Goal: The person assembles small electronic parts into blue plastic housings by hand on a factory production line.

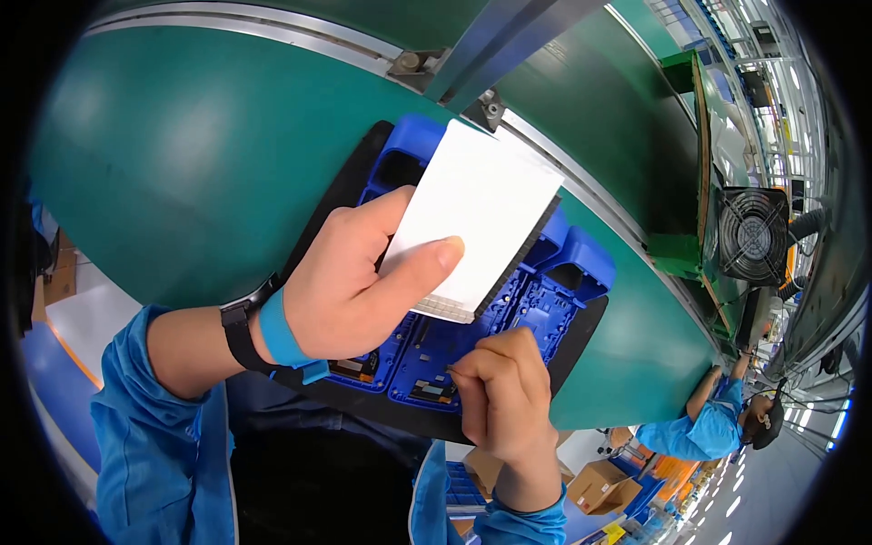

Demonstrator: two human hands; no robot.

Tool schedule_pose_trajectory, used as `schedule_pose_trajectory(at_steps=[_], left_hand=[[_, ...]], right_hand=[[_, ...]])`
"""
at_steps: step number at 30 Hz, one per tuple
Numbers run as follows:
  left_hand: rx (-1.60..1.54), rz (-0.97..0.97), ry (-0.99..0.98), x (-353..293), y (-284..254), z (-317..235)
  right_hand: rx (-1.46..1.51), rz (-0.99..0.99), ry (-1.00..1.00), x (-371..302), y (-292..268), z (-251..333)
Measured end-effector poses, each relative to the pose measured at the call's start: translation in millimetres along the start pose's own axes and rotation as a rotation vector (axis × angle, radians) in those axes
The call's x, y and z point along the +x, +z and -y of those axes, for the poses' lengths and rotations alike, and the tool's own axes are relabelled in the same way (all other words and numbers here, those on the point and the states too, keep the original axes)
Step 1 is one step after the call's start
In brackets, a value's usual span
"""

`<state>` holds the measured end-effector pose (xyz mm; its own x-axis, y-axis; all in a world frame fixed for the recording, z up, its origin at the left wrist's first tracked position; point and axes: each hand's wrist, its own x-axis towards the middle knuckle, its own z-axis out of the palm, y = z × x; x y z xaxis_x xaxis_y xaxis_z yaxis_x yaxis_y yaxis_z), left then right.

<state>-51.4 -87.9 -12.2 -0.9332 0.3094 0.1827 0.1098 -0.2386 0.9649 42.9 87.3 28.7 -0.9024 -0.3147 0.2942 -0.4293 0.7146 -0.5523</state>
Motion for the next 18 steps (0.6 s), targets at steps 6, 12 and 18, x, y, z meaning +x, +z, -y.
schedule_pose_trajectory(at_steps=[6, 12, 18], left_hand=[[0.109, 0.079, -0.025, 0.4, -8.6, -5.8], [0.122, 0.080, 0.024, 0.4, -8.4, -2.3], [0.137, 0.075, 0.026, 0.2, -8.0, -1.8]], right_hand=[[-0.053, 0.313, 0.099, -3.2, 10.8, 1.2], [-0.089, 0.334, 0.092, 0.7, 10.9, 0.7], [-0.109, 0.355, 0.081, 5.0, 11.1, 1.0]])
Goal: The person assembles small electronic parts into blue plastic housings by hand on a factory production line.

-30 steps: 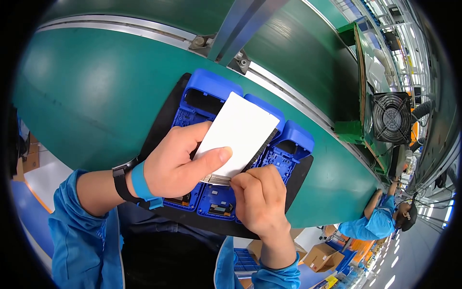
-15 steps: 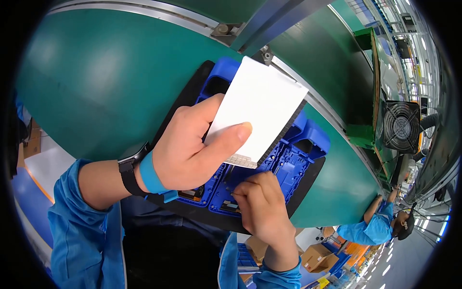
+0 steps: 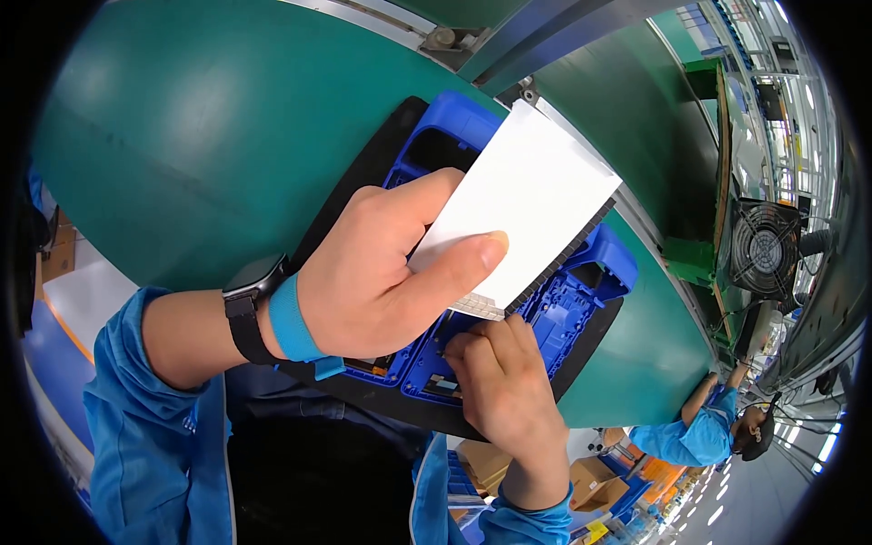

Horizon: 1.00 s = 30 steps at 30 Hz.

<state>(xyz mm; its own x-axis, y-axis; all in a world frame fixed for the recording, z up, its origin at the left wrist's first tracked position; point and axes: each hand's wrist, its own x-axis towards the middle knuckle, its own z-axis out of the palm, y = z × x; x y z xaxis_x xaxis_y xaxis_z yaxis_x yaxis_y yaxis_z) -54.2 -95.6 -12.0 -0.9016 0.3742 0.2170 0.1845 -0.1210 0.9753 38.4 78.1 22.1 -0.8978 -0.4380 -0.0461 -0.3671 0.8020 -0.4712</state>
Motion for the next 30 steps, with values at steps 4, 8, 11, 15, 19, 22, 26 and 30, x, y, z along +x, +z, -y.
schedule_pose_trajectory(at_steps=[4, 8, 11, 15, 19, 22, 26, 30], left_hand=[[0.023, 0.004, 0.014, 0.7, 0.7, 0.3], [0.008, -0.012, 0.037, -0.7, 0.8, 1.9], [0.006, -0.005, 0.030, -0.2, 1.6, 1.4], [0.005, -0.009, 0.037, -0.2, 1.8, 2.3], [0.017, 0.026, 0.009, -0.5, -0.1, 1.6], [0.009, 0.008, 0.025, -0.3, 0.6, 1.6], [0.011, 0.012, 0.037, 0.1, 2.3, 2.9], [0.005, 0.017, 0.005, -1.0, 0.4, 1.7]], right_hand=[[0.008, -0.002, -0.006, -0.1, -0.3, -1.0], [0.014, 0.061, 0.040, 1.6, -5.8, 3.8], [0.024, 0.104, 0.071, 1.0, -7.6, 3.9], [-0.003, 0.113, 0.077, 2.7, -8.2, 5.6], [-0.016, 0.109, 0.059, 0.9, -7.1, 5.0], [0.023, 0.034, 0.049, -3.7, -1.8, 1.3], [-0.040, -0.079, -0.040, -7.0, 5.5, -2.8], [-0.009, -0.102, -0.043, -15.2, 7.3, -4.9]])
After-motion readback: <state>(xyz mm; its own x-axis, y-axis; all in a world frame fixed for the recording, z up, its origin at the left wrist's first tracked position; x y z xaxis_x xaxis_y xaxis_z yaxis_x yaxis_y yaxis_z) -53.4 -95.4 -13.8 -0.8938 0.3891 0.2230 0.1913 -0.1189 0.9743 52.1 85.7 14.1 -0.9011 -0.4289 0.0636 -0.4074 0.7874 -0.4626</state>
